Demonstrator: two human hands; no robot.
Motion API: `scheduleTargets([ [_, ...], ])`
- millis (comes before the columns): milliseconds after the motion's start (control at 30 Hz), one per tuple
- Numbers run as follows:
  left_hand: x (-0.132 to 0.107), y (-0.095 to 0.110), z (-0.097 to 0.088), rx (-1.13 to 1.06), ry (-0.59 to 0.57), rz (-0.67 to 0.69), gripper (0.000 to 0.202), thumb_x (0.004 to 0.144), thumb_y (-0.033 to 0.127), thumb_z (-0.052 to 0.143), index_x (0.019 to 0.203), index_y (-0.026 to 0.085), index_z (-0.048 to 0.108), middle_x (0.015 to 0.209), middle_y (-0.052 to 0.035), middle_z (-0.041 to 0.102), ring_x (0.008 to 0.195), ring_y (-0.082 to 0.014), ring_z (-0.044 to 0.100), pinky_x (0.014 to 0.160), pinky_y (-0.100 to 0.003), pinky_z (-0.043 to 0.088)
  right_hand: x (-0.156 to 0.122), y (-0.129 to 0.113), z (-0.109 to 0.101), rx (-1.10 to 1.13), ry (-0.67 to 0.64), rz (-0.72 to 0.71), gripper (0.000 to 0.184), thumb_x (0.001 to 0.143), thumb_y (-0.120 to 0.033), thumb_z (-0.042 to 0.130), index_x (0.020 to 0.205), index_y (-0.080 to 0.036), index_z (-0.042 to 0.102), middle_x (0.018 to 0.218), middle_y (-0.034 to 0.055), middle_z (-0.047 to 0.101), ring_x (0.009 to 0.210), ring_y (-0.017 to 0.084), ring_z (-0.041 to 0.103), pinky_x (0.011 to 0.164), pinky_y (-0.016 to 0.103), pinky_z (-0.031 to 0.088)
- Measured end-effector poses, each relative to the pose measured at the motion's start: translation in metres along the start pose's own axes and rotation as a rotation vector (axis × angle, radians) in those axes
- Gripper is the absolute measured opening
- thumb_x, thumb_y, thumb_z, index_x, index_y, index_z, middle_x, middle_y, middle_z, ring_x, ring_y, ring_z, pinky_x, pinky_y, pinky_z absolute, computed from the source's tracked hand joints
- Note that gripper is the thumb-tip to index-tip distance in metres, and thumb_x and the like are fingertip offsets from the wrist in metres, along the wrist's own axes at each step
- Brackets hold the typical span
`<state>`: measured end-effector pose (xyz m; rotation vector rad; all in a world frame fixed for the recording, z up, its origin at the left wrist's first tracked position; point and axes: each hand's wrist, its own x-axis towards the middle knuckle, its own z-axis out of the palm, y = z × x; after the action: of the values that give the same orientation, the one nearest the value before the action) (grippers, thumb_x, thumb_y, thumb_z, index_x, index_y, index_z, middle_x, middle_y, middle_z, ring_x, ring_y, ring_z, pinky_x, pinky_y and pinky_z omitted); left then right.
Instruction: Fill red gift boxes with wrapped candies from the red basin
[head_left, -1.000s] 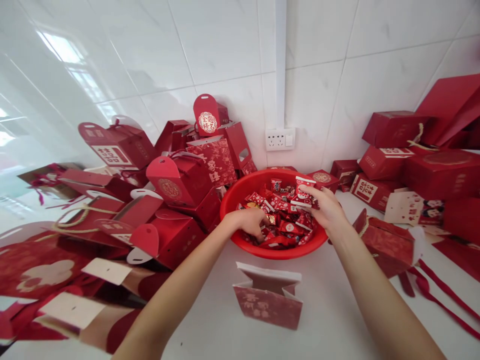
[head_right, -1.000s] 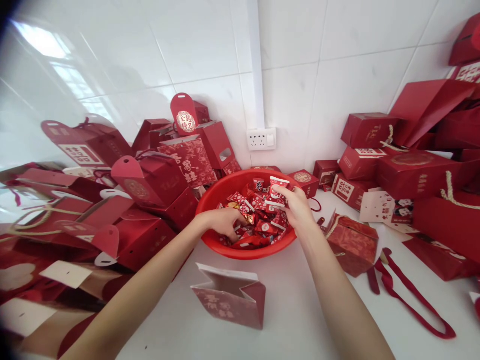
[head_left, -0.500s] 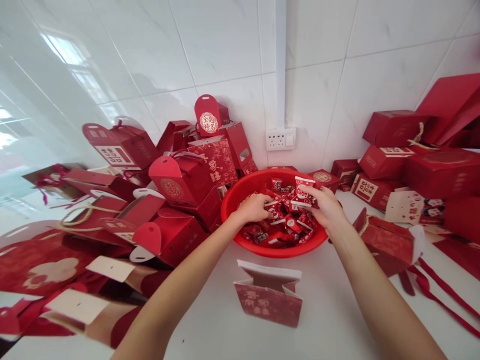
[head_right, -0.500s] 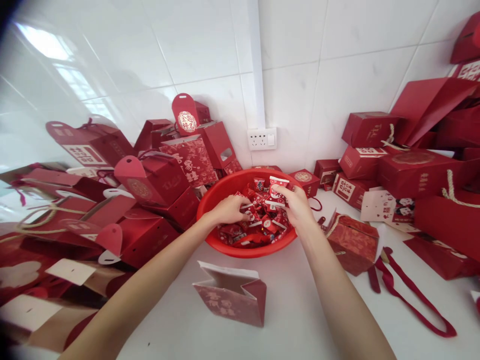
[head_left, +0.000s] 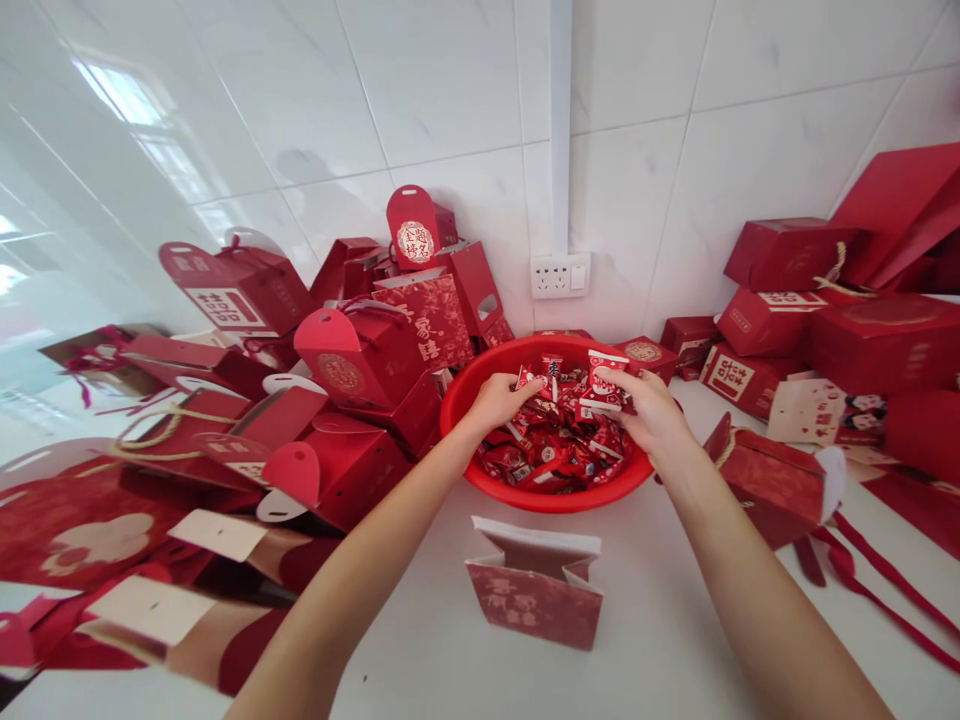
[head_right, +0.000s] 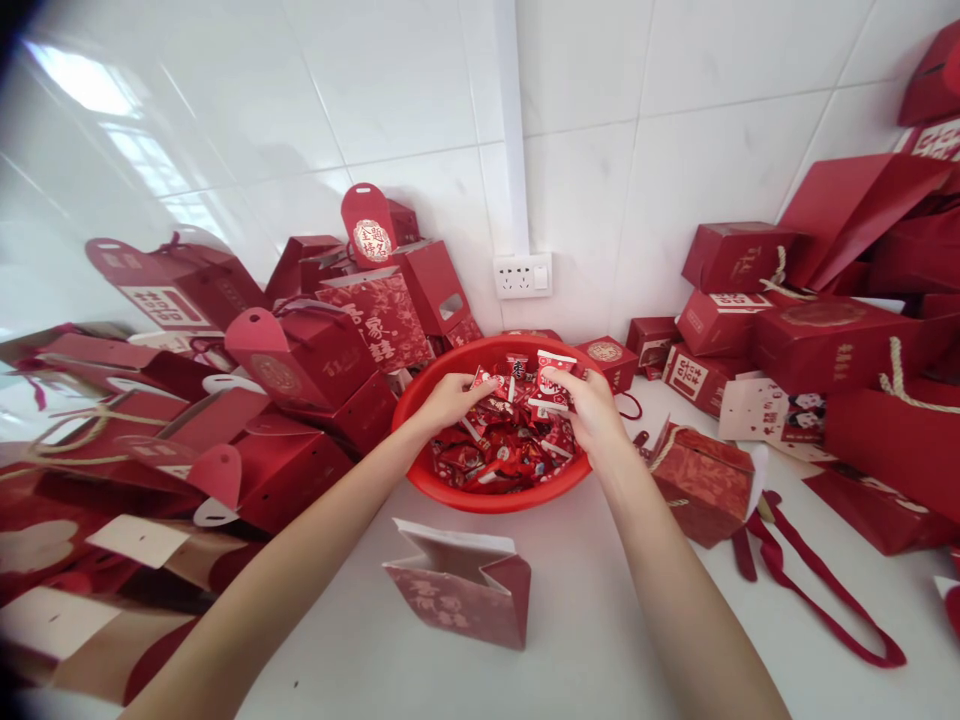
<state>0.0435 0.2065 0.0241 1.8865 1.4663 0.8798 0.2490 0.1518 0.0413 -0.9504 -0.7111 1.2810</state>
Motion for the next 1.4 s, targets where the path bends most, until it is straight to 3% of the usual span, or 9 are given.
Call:
scheduleTargets([
  [233,-0.002,0.004,0.000,-0.135,-0.040,-0.014,0.061,0.069,0.075,0.065,0.061,0.016,0.061,0.056,0.0017,0.050,0.057,-0.0133,0.044,0.055,-0.025,0.031,-0.001,0.000,0.000,0.004,-0.010,0.008,0.020,0.058,-0.019,0.081,0.078,-0.019,0.075,0.070,0.0009,0.078,0.056,0.018,0.070,0.046,0.027,0.057],
  [500,-0.004,0.012,-0.004,-0.264,-0.076,-0.017,0.058,0.064,0.071,0.073,0.073,0.014,0.069,0.064,0.0006,0.059,0.060,-0.0120,0.046,0.057,-0.024,0.034,-0.001,0.001,0.000,0.028,-0.030,0.004,0.026,0.056,-0.019,0.084,0.079,-0.020,0.075,0.075,-0.0001,0.079,0.065,0.019,0.073,0.053,0.029,0.061],
  [733,-0.013,0.018,-0.008,-0.352,-0.058,0.025,0.058,0.063,0.072,0.074,0.065,0.015,0.062,0.057,0.0038,0.049,0.054,-0.0089,0.037,0.054,-0.024,0.028,-0.001,-0.001,0.000,0.064,-0.080,0.029,0.024,0.059,-0.020,0.086,0.079,-0.021,0.074,0.075,-0.0007,0.079,0.066,0.018,0.074,0.056,0.026,0.061],
  [967,-0.017,0.019,-0.010,-0.433,-0.048,0.049,0.054,0.062,0.067,0.078,0.070,0.014,0.071,0.066,0.0009,0.061,0.062,-0.0114,0.047,0.059,-0.024,0.035,-0.001,-0.002,-0.001,0.055,-0.104,0.056,0.018,0.062,-0.018,0.085,0.076,-0.023,0.075,0.073,-0.0029,0.079,0.065,0.015,0.072,0.055,0.023,0.060],
  [1167,-0.018,0.021,-0.005,-0.513,-0.072,-0.006,0.059,0.057,0.070,0.080,0.072,0.012,0.074,0.068,-0.0031,0.065,0.061,-0.0132,0.051,0.058,-0.025,0.038,-0.012,-0.006,0.005,-0.037,-0.240,0.118,0.028,0.056,-0.019,0.090,0.082,-0.020,0.078,0.080,0.0031,0.081,0.071,0.022,0.076,0.064,0.034,0.065],
  [1300,-0.029,0.036,-0.012,-0.643,-0.138,-0.080,0.060,0.075,0.069,0.067,0.088,0.012,0.077,0.088,-0.0100,0.073,0.072,-0.0157,0.061,0.062,-0.024,0.044,-0.019,-0.010,0.012,-0.048,-0.261,0.059,0.036,0.049,-0.024,0.095,0.080,-0.020,0.078,0.076,0.0018,0.080,0.069,0.020,0.075,0.062,0.030,0.063],
  [1400,-0.044,0.049,-0.028,-0.876,-0.278,-0.206,0.057,0.091,0.054,0.043,0.111,0.012,0.076,0.112,-0.0159,0.074,0.087,-0.0191,0.067,0.066,-0.025,0.048,-0.026,-0.017,0.016,-0.044,-0.245,-0.009,0.037,0.047,-0.028,0.096,0.079,-0.021,0.078,0.073,-0.0002,0.079,0.067,0.019,0.074,0.063,0.029,0.062],
])
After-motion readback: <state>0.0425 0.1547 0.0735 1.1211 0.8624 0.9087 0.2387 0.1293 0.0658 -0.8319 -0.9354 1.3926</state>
